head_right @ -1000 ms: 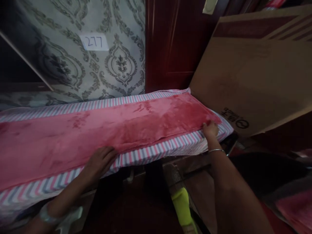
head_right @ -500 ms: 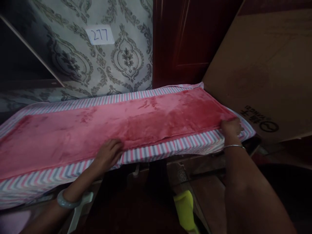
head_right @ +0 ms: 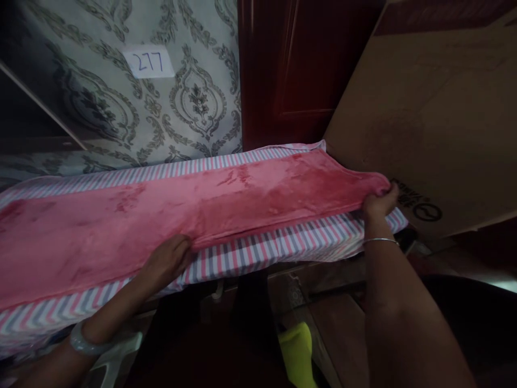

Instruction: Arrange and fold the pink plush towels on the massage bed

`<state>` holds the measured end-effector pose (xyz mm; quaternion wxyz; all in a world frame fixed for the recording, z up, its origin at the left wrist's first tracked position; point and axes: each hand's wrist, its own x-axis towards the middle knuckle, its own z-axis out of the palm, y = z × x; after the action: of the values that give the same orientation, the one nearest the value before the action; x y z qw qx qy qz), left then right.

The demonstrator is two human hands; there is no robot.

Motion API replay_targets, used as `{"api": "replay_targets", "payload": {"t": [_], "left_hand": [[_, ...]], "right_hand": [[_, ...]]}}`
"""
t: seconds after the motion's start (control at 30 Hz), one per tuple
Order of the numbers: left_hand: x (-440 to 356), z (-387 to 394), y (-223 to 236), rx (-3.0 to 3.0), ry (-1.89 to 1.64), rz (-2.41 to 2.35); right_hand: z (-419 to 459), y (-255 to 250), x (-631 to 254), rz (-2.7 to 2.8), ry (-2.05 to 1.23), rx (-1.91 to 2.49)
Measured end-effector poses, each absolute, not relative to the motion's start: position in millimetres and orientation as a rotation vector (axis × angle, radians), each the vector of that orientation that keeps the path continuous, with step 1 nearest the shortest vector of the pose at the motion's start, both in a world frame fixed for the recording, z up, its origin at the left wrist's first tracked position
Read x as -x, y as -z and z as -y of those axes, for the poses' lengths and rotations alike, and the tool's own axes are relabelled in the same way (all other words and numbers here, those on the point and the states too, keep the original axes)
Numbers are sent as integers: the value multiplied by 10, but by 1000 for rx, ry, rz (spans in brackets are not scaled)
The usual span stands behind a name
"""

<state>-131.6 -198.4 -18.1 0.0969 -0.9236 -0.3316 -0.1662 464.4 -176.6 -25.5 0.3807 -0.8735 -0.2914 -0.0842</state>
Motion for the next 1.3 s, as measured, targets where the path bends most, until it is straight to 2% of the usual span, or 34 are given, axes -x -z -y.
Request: {"api": "replay_targets", "payload": {"t": [0.23,0.47,0.7,0.77,0.87,0.97,1.1,1.2,1.3], "left_hand": [[1315,2057,234,2796,477,878],[1378,2187,250,2767,531,851],[1427,2215,334,2843,551,1065],[1445,2141,251,2867,629,1127],[1456,1870,95,2801,685,1269],[1440,1487,-17,2666,553,1490],[1425,1135,13,2429,303,1767],[1461,1063,164,2318,196,1789],[1518,1048,312,2284,224,1741]], "right_hand": [[1999,207,-4458,463,-37,2282],[1977,259,-4528,407,2,2235],[1993,326,-4526,375,126,2190],[1938,324,-4423,474,285,2195],[1737,278,-4153,919,417,2243],[1487,225,-3932,1267,311,2332],[1349,269,-4013,1384,113,2521],[1385,386,-4202,1425,-54,2636],[1411,471,-4287,1425,-63,2668]]}}
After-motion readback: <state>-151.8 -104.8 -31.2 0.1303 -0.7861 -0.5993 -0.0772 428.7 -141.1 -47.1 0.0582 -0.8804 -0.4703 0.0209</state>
